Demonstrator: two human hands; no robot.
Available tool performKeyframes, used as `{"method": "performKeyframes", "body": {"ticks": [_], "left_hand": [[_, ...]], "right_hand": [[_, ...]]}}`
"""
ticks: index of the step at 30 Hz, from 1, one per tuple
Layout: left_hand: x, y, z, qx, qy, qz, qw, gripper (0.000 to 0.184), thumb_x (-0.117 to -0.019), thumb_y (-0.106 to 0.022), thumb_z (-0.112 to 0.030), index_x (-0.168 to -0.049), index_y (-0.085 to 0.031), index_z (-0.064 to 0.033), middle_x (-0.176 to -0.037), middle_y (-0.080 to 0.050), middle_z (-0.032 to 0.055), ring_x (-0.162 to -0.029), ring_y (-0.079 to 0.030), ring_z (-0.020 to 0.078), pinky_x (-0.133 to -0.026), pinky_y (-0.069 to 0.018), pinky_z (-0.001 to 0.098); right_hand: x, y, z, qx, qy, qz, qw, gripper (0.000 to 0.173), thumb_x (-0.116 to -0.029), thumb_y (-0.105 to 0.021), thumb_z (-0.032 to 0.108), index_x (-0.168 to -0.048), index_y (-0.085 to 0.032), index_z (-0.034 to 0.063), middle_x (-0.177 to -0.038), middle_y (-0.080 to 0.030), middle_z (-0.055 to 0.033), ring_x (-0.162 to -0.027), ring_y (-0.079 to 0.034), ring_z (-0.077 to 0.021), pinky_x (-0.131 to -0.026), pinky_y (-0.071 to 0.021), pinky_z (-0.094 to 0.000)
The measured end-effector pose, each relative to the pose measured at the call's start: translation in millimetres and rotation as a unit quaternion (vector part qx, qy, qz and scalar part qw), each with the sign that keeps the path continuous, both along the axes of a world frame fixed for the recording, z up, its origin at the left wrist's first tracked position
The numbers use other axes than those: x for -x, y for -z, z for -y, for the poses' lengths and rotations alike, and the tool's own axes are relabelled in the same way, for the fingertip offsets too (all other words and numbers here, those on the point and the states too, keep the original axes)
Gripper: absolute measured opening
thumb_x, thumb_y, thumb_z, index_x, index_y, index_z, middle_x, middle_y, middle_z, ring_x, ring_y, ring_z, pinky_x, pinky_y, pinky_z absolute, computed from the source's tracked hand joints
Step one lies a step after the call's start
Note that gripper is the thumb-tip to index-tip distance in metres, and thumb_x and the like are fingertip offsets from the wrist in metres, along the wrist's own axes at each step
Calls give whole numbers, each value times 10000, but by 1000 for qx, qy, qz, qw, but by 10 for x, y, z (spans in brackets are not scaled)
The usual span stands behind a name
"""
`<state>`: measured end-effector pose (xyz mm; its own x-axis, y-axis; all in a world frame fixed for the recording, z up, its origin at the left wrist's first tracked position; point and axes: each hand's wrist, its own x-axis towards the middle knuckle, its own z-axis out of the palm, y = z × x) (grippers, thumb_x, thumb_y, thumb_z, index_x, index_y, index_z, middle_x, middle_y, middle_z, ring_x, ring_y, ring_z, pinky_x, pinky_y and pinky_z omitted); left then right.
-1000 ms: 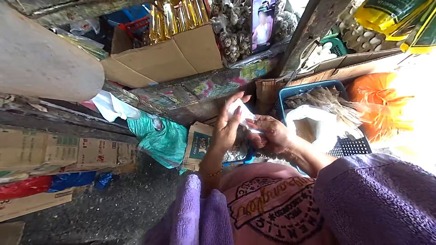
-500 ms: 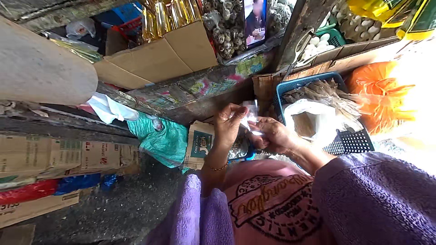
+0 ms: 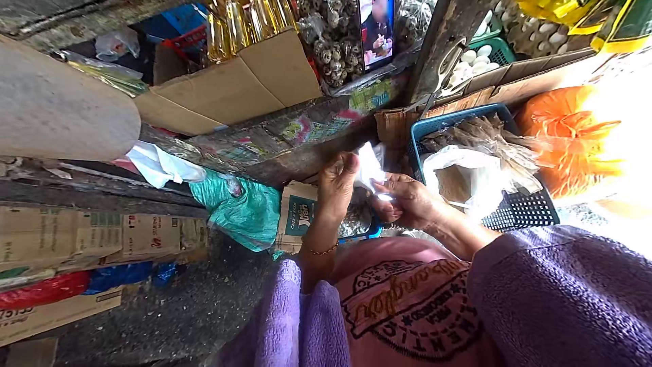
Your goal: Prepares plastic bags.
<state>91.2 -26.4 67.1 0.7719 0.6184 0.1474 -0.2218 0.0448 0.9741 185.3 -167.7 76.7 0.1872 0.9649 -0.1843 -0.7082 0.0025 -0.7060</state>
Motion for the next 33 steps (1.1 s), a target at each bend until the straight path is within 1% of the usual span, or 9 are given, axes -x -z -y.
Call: {"method": "performKeyframes", "body": {"ticks": [3, 5, 8, 14, 19, 25, 28, 30, 33], "left_hand": [[111, -71, -87, 60, 106, -31, 992, 304, -1080, -485, -210, -1352, -620, -189, -1114, -709, -8, -607, -540, -18, -478, -406, 116], [105, -50, -48, 62, 78, -23, 995, 195, -1059, -533, -167, -1203, -665, -168, -872, -658, -31, -538, -484, -20, -453, -391, 118], [46, -38, 11, 45, 30, 14, 998, 116, -1020, -617, -141, -1075, -720, -143, -897, -728, -49, -721, -665, -1, -630, -562, 168], [-57, -10, 46, 0, -37, 2, 999, 269, -1065, -540, -352, -870, -688, -240, -773, -651, -117, -693, -614, -23, -632, -535, 177], [55, -50, -104, 30, 100, -49, 993, 346, -1081, -466, -145, -1408, -577, -122, -1091, -689, -20, -594, -496, -26, -489, -392, 121], [-56, 25, 57, 10, -2, -1, 1000, 166, -1038, -548, -107, -976, -697, -146, -843, -687, -75, -739, -641, -8, -671, -552, 175], [-111, 26, 76, -13, -26, -1, 1000, 257, -1068, -542, -292, -862, -671, -206, -759, -636, -104, -688, -604, -23, -631, -523, 169], [-82, 26, 19, -28, 3, -3, 1000, 212, -1073, -531, -310, -966, -682, -204, -868, -666, -99, -765, -626, -15, -683, -540, 178], [36, -10, -96, -28, 124, 5, 992, 381, -1058, -505, -88, -1429, -583, -126, -1345, -649, 0, -1089, -660, 71, -920, -562, 252]], "right_hand": [[-45, 9, 19, -8, 20, -3, 1000, 298, -1089, -352, 207, -1006, -612, 86, -608, -534, 29, -444, -450, 2, -437, -402, -137], [-43, 25, 18, -10, 14, 6, 1000, 292, -1088, -355, 214, -996, -606, 98, -610, -532, 28, -447, -446, -4, -438, -396, -143], [2, 28, 2, -8, -4, 13, 1000, 302, -1088, -339, 209, -1006, -610, 105, -624, -545, 34, -453, -445, 4, -442, -388, -138], [9, 30, 12, 1, -4, -1, 1000, 321, -1094, -309, 186, -1010, -604, 91, -638, -550, 32, -458, -449, 7, -446, -393, -129], [-78, 45, 43, -10, 35, -2, 999, 313, -1086, -333, 204, -1013, -617, 94, -611, -546, 29, -439, -456, -4, -427, -405, -143], [-29, 61, 27, -11, 10, 19, 1000, 301, -1086, -347, 203, -994, -617, 108, -610, -548, 36, -448, -454, 2, -439, -396, -142], [-24, 83, 32, -12, -1, 12, 1000, 309, -1088, -355, 208, -978, -624, 104, -614, -554, 36, -451, -455, 6, -446, -397, -135], [-38, 109, 52, -12, -2, 5, 1000, 313, -1090, -347, 204, -980, -620, 97, -615, -547, 34, -455, -456, 3, -452, -402, -138], [-87, 144, 83, -9, 5, -11, 1000, 317, -1092, -335, 214, -994, -613, 97, -619, -549, 33, -455, -459, 1, -453, -409, -141]]}}
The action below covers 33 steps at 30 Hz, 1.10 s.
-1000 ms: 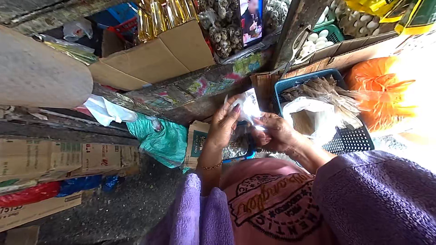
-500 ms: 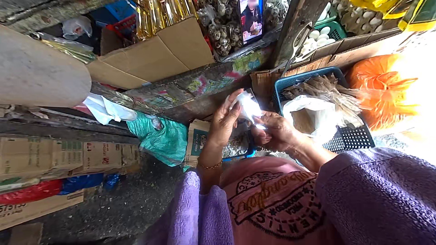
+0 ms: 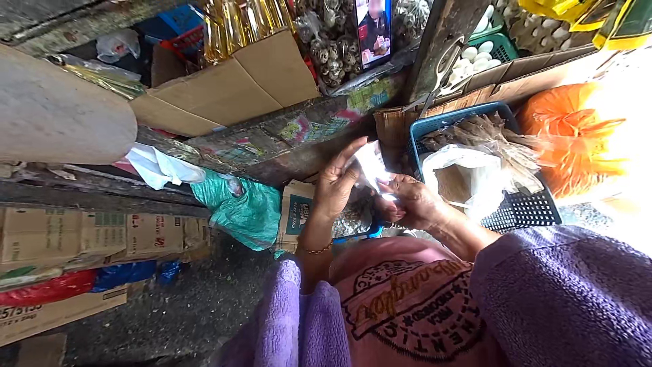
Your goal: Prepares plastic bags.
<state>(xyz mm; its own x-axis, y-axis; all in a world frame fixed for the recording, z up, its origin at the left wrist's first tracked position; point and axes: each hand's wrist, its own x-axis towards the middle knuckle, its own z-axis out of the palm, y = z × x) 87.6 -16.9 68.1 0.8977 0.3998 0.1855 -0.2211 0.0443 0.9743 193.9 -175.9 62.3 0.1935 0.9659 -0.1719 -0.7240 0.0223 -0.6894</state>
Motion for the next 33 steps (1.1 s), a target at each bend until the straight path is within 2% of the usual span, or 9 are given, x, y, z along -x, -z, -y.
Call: {"method": "performKeyframes", "body": {"ticks": [2, 6, 10, 14, 17, 21, 24, 28, 33], "left_hand": [[25, -26, 2, 21, 23, -42, 999, 425, -1033, -535, -27, -1443, -577, -133, -1301, -675, 2, -1025, -671, 45, -870, -568, 219], [-15, 73, 21, 123, 32, -68, 990, 360, -1022, -537, -36, -1360, -613, -134, -1062, -715, -8, -678, -577, -11, -565, -471, 137], [-85, 139, 84, 117, -49, -56, 990, 181, -1018, -552, -46, -1044, -710, -132, -860, -703, -47, -638, -585, 0, -563, -495, 163], [-155, 152, 146, 68, -83, -49, 993, 155, -1054, -547, -141, -1077, -699, -129, -877, -689, -45, -681, -611, 11, -597, -526, 181], [-43, 98, 117, 99, -8, -93, 991, 296, -1058, -554, -282, -1332, -595, -179, -1071, -688, -71, -882, -662, 15, -793, -582, 226], [-40, 98, 144, 200, -11, -88, 976, 172, -1037, -542, -113, -1153, -638, -196, -950, -698, -60, -788, -656, 21, -711, -569, 197], [-57, 132, 155, 136, -41, -45, 989, 173, -1043, -519, -86, -1108, -646, -185, -940, -687, -62, -797, -654, 19, -717, -571, 207], [-49, 98, 219, -55, -91, -61, 992, 159, -1068, -538, -256, -1003, -638, -152, -817, -616, -41, -679, -583, 17, -607, -514, 196], [-34, 124, 249, -19, -128, -49, 990, 332, -1083, -451, -447, -1033, -690, -221, -837, -642, -87, -723, -605, -19, -645, -524, 183]], "right_hand": [[-12, 15, 13, -7, 3, -6, 1000, 316, -1090, -336, 221, -997, -611, 97, -615, -534, 35, -456, -455, 0, -456, -409, -142], [-18, -13, 31, -10, 21, 8, 1000, 294, -1084, -365, 229, -992, -616, 107, -605, -531, 39, -454, -455, 1, -452, -402, -141], [10, 31, 47, -1, 17, 18, 1000, 287, -1083, -364, 221, -986, -615, 119, -611, -538, 41, -460, -459, 0, -460, -404, -148], [0, 14, 64, -12, 34, 15, 999, 286, -1086, -384, 235, -969, -620, 124, -596, -535, 38, -457, -461, -4, -456, -402, -148], [-16, -20, 83, -16, 56, 42, 997, 273, -1080, -390, 223, -969, -621, 129, -595, -544, 37, -462, -467, -6, -461, -408, -151], [4, 7, 96, -13, 62, 77, 995, 269, -1080, -384, 217, -957, -608, 135, -605, -541, 39, -464, -457, -8, -458, -398, -156], [73, 30, 85, -4, 48, 77, 996, 280, -1072, -366, 199, -947, -608, 134, -610, -551, 41, -474, -461, -5, -471, -397, -156], [106, 11, 91, -9, 32, 64, 997, 290, -1079, -368, 209, -964, -618, 116, -608, -539, 43, -475, -455, -8, -475, -401, -159], [103, -7, 115, -14, 20, 38, 999, 296, -1081, -363, 226, -944, -605, 123, -596, -528, 49, -467, -454, -2, -474, -402, -155]]}}
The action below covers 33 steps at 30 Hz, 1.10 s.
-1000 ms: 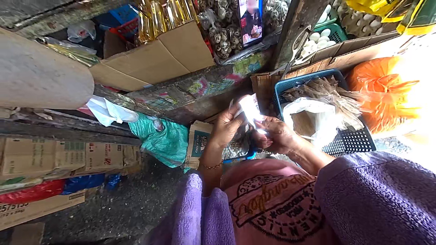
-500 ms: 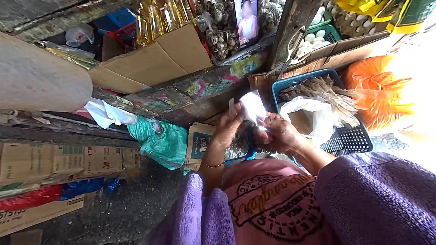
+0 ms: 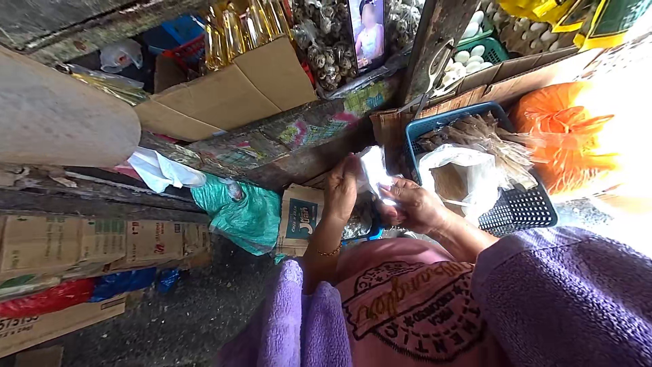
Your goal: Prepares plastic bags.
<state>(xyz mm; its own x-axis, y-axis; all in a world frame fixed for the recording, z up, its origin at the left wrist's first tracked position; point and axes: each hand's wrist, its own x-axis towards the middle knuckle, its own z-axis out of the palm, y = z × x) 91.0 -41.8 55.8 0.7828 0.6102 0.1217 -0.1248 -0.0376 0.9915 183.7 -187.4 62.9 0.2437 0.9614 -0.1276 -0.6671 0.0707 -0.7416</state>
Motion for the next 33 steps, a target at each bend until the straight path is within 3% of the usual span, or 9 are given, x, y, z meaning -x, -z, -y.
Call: {"method": "performKeyframes", "body": {"ticks": [2, 9, 12, 15, 17, 20, 27, 31, 33], "left_hand": [[16, -20, -34, 53, 35, 15, 998, 316, -1037, -487, -545, -1065, -672, -291, -874, -659, -119, -717, -599, -37, -617, -511, 153], [-53, -17, 61, -18, 33, 97, 995, 174, -1010, -540, -26, -1007, -688, -118, -888, -677, -60, -775, -637, -4, -704, -553, 186], [-31, 5, 57, -6, 1, 24, 1000, 270, -1101, -446, -278, -1067, -683, -152, -865, -671, -51, -746, -639, 8, -676, -560, 218], [61, -88, -94, 17, 33, -85, 996, 729, -911, -334, -833, -1263, -619, -261, -954, -675, -81, -668, -573, -18, -554, -474, 172], [76, -128, -180, -3, 85, -36, 996, 634, -933, -567, -681, -1306, -639, -174, -995, -697, -73, -673, -567, -44, -570, -458, 126], [5, -147, -162, -32, 100, 56, 993, 155, -945, -710, -85, -1091, -718, -36, -927, -737, -19, -796, -688, 29, -745, -597, 218], [-57, -91, 0, -139, 10, -39, 989, 361, -1051, -569, -345, -764, -601, -128, -632, -522, -19, -510, -473, 54, -469, -406, 208], [-35, -203, -131, -139, 87, -60, 985, 317, -1052, -563, -162, -1350, -626, -76, -1214, -693, 47, -978, -681, 85, -867, -574, 283], [-59, -182, -192, -131, 108, -26, 985, 340, -1006, -614, -58, -1344, -637, -30, -1295, -681, 76, -1095, -682, 117, -965, -568, 311]], "right_hand": [[-12, 16, 8, -3, 0, -8, 1000, 300, -1081, -364, 231, -955, -614, 122, -601, -533, 48, -470, -455, -3, -476, -399, -154], [23, 31, 9, -1, -11, -8, 1000, 278, -1071, -380, 223, -953, -614, 131, -599, -536, 60, -467, -463, 10, -470, -400, -144], [6, 40, 6, 4, -8, -14, 1000, 290, -1075, -363, 218, -966, -611, 114, -594, -529, 51, -461, -460, 2, -469, -407, -148], [-19, 21, 15, 20, 3, 12, 1000, 299, -1074, -356, 205, -953, -613, 115, -603, -537, 47, -467, -453, 2, -471, -401, -149], [-34, 14, 25, 40, 22, 53, 998, 291, -1071, -355, 178, -963, -619, 117, -617, -554, 46, -486, -461, 4, -479, -401, -147], [-33, 43, 10, 64, 38, 106, 992, 257, -1069, -389, 156, -971, -621, 106, -610, -540, 52, -493, -458, -1, -480, -392, -158], [-18, 32, 0, 63, 39, 92, 993, 279, -1068, -378, 160, -941, -622, 110, -612, -531, 52, -492, -443, 2, -478, -380, -155], [-75, 78, 1, 76, 51, 85, 992, 279, -1077, -365, 151, -1000, -626, 90, -613, -542, 38, -482, -444, -4, -467, -378, -153], [-69, 81, -2, 97, 57, 102, 988, 265, -1080, -381, 147, -990, -623, 85, -622, -543, 38, -485, -442, -6, -470, -377, -155]]}}
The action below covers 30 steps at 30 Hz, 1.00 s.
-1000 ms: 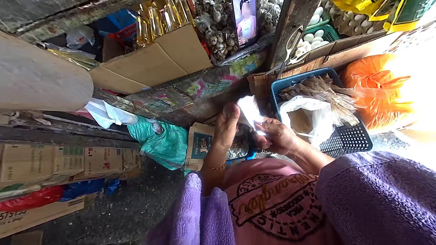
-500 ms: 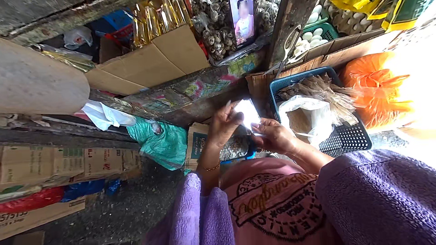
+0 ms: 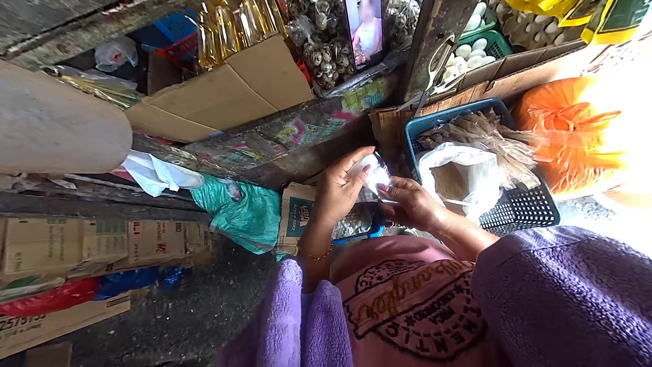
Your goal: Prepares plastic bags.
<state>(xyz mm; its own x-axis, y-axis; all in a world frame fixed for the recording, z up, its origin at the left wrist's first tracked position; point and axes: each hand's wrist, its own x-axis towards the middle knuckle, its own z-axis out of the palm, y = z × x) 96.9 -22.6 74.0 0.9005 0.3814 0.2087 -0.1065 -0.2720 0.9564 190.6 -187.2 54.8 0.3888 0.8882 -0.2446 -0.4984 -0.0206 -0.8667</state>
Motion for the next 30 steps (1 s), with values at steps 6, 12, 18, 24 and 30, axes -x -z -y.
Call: {"method": "performKeyframes", "body": {"ticks": [6, 12, 18, 24, 30], "left_hand": [[-42, 24, 135, -117, -47, 1, 992, 136, -999, -644, -108, -1050, -741, -29, -968, -699, 60, -875, -671, 91, -807, -570, 264], [-162, 171, 249, -254, -97, 35, 962, 258, -1023, -596, -190, -864, -724, -32, -806, -645, 58, -727, -616, 126, -669, -518, 284], [-48, 75, 77, -78, 8, 11, 997, 232, -970, -689, -124, -1174, -696, -13, -1150, -671, 83, -1012, -657, 110, -896, -561, 280], [-3, 162, 49, 27, -37, 5, 999, 96, -1016, -612, -139, -989, -667, -66, -811, -646, -8, -667, -594, 21, -609, -516, 181], [65, -75, 46, 36, 23, -38, 998, 384, -1008, -592, -45, -1391, -594, -62, -1258, -684, 67, -994, -693, 95, -874, -582, 274]], "right_hand": [[19, 31, 3, 21, 3, -3, 1000, 251, -1074, -389, 137, -960, -608, 90, -621, -535, 50, -490, -439, -2, -476, -375, -156], [20, 43, 16, 11, 5, -29, 1000, 271, -1055, -373, 137, -955, -622, 100, -610, -550, 49, -481, -447, 4, -464, -371, -152], [-36, 46, 52, -19, 3, -80, 997, 302, -1075, -330, 184, -991, -612, 118, -608, -535, 53, -459, -434, 10, -447, -371, -140], [-70, 26, 30, -22, 9, -83, 996, 303, -1090, -328, 177, -1015, -612, 98, -614, -556, 28, -451, -444, -1, -446, -387, -143], [-36, 16, 13, 9, -5, -38, 999, 275, -1074, -363, 148, -967, -609, 90, -612, -548, 36, -466, -444, -1, -453, -380, -147]]}}
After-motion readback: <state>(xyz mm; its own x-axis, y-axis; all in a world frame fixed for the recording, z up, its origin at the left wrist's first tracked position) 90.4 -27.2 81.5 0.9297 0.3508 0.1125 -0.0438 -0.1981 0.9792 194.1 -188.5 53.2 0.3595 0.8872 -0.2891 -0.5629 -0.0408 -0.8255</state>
